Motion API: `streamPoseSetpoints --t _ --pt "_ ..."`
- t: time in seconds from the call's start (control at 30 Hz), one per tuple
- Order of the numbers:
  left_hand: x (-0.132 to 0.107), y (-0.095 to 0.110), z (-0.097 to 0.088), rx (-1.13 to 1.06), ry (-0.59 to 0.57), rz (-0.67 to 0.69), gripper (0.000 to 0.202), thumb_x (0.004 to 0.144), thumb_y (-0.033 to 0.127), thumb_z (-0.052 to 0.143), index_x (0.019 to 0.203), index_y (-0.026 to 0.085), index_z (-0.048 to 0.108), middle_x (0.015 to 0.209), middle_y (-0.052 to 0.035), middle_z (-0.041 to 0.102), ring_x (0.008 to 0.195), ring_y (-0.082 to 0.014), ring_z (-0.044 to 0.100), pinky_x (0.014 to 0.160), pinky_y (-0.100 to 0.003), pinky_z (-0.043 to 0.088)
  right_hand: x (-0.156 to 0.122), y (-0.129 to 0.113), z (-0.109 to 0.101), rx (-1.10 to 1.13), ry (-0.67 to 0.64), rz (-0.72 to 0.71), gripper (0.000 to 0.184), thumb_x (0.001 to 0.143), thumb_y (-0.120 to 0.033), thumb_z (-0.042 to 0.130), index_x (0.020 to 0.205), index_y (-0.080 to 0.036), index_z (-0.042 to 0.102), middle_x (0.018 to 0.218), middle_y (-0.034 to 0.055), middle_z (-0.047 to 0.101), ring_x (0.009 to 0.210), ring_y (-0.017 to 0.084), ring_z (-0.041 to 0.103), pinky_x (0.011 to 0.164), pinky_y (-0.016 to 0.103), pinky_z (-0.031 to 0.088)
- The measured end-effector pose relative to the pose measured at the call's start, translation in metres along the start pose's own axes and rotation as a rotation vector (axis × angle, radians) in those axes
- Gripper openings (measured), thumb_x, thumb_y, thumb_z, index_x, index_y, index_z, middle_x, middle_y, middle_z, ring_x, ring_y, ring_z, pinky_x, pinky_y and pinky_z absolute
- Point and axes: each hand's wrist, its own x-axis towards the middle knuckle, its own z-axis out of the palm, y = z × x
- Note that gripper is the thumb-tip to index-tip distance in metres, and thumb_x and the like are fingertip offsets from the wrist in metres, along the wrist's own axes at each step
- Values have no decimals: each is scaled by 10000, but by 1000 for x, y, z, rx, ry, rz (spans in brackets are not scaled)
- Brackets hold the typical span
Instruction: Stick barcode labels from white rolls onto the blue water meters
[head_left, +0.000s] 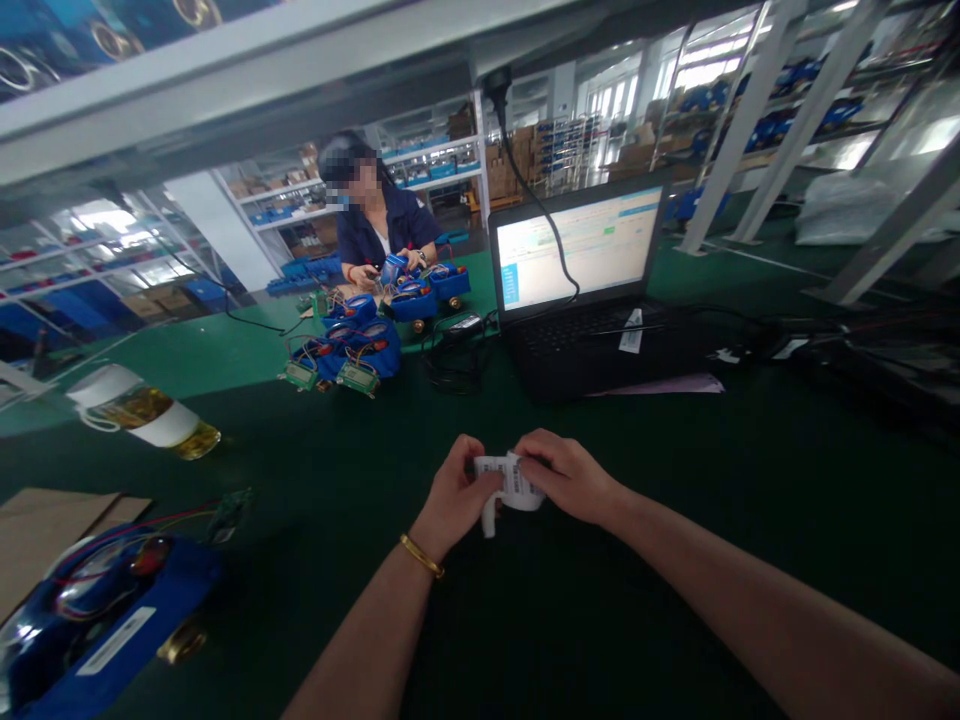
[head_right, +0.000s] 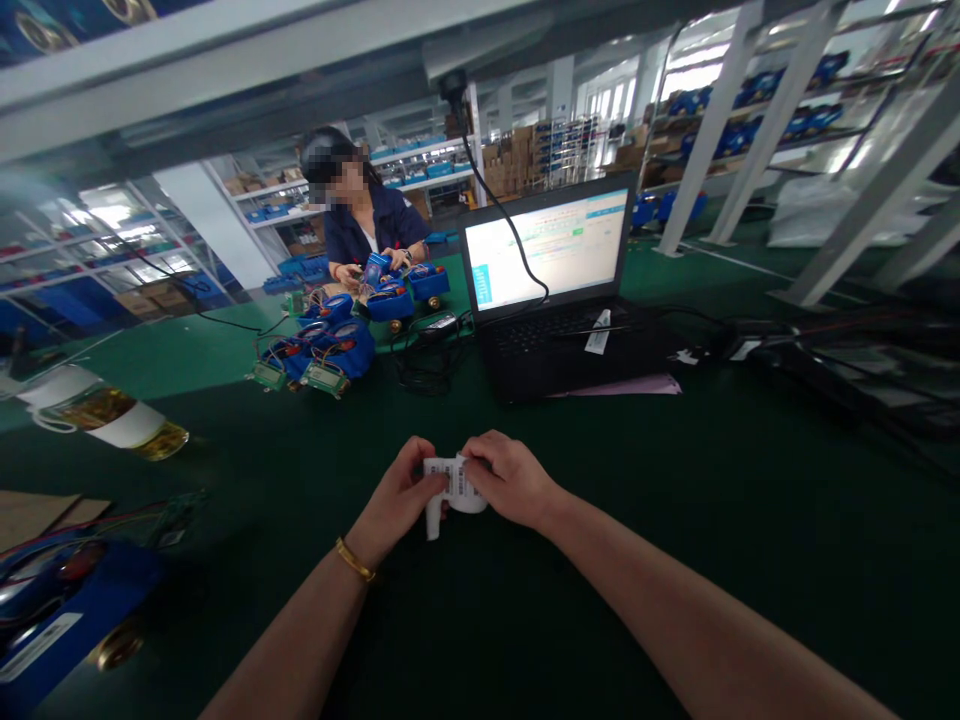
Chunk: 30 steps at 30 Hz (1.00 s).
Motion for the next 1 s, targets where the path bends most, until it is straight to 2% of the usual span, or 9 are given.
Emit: streamPoseSetpoints --t 0.2,0.4,0.7,1.0 --pt "-3 3 -2 121 -101 -46 158 795 339 473 824 190 431 699 34 540 553 -126 590 484 -232 455 -1 -4 -4 -116 -23 -123 164 804 -44 453 730 -162 539 757 33 547 726 166 524 588 246 397" --pt "-4 5 -3 245 -142 44 181 785 309 466 701 156 514 597 53 455 515 -76 464 464 -186 369 -1 -10 -5 -246 -48 -200 133 767 -42 490 700 -153 519 721 29 538 708 167 512 579 248 369" --pt "-6 7 -2 212 -180 72 206 755 285 455 597 154 474 608 54 413 501 -62 429 466 -192 358 -4 -11 -3 -275 -104 -243 128 763 -69 518 678 -162 496 662 -3 526 765 183 509 644 284 346" --pt "-6 10 -6 144 -268 27 175 737 280 452 636 144 493 660 29 464 547 -85 506 520 -224 438 -4 -14 -5 -266 -123 -251 143 769 -71 504 657 -160 512 650 -3 528 751 177 507 646 278 359"
